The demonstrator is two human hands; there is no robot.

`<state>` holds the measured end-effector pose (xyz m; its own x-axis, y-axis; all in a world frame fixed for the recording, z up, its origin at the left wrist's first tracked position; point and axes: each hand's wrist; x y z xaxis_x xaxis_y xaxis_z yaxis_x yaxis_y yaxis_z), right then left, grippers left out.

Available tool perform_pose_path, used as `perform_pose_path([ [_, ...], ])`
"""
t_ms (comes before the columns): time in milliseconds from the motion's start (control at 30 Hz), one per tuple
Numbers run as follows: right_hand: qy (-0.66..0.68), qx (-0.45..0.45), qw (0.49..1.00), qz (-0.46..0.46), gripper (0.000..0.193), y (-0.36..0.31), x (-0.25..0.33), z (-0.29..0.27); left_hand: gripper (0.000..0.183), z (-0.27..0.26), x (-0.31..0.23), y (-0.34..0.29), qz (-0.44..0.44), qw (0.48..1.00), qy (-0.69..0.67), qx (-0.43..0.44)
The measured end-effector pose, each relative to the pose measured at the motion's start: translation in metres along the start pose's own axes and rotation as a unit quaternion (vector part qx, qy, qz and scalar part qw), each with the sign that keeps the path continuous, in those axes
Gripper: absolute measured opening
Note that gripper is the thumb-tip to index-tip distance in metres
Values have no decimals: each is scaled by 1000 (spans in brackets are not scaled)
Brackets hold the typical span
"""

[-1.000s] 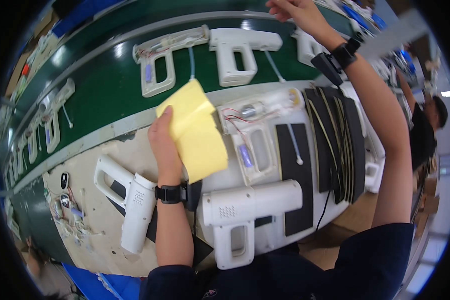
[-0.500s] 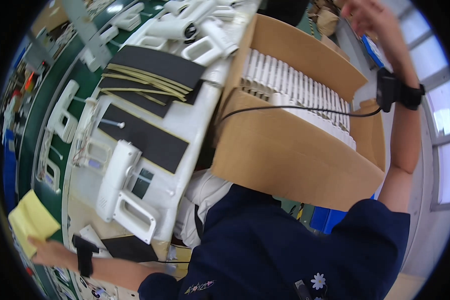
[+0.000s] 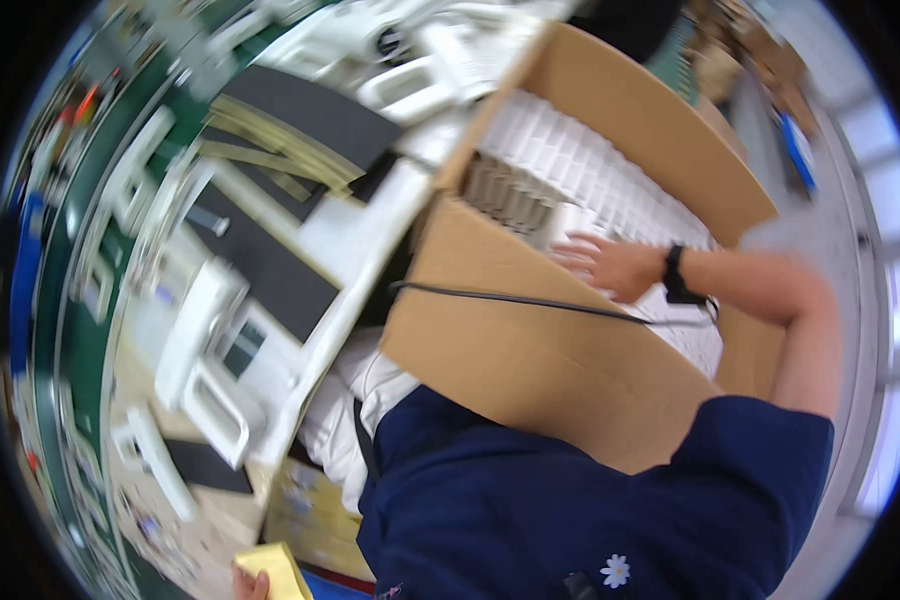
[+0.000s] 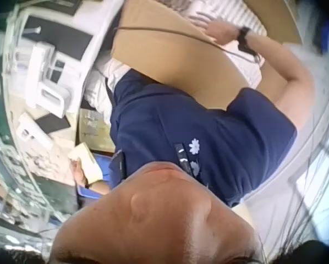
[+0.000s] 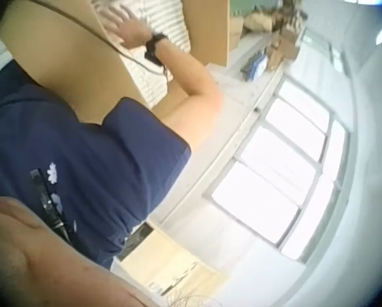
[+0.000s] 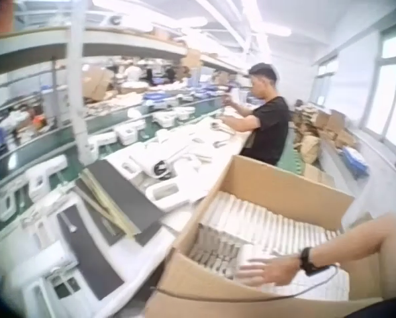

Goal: Assemble white plastic housings and attach components at an industrial workstation.

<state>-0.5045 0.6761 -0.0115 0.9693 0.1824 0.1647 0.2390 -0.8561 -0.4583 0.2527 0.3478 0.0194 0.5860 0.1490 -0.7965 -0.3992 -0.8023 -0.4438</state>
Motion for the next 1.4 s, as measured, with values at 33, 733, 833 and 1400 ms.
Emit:
perform_pose_path([
  [33,7,-2,1000,-17,93,7,-6,18,36,31,13,-20,-8,997,-73,-2],
  [733,171,205,930,-254,72,265,52,-30,58,219,341,43,-365,782,-325,-387],
  [833,216,178,950,-137,72,207,22,-46,57,206,402,2,-264,901,-61,-339],
  [1400,438,101,855,259,67,44,-24,-38,30,274,250,102,-276,906,-246,-206],
])
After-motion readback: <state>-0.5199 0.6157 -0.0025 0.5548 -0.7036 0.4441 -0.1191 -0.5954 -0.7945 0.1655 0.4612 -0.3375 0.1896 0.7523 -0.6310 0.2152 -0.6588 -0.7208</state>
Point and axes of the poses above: each hand's wrist, its own y-axis towards the middle knuckle, its own z-axis out of the palm, x = y × z, and after that the axes turned 9 degrees about z, right-handed
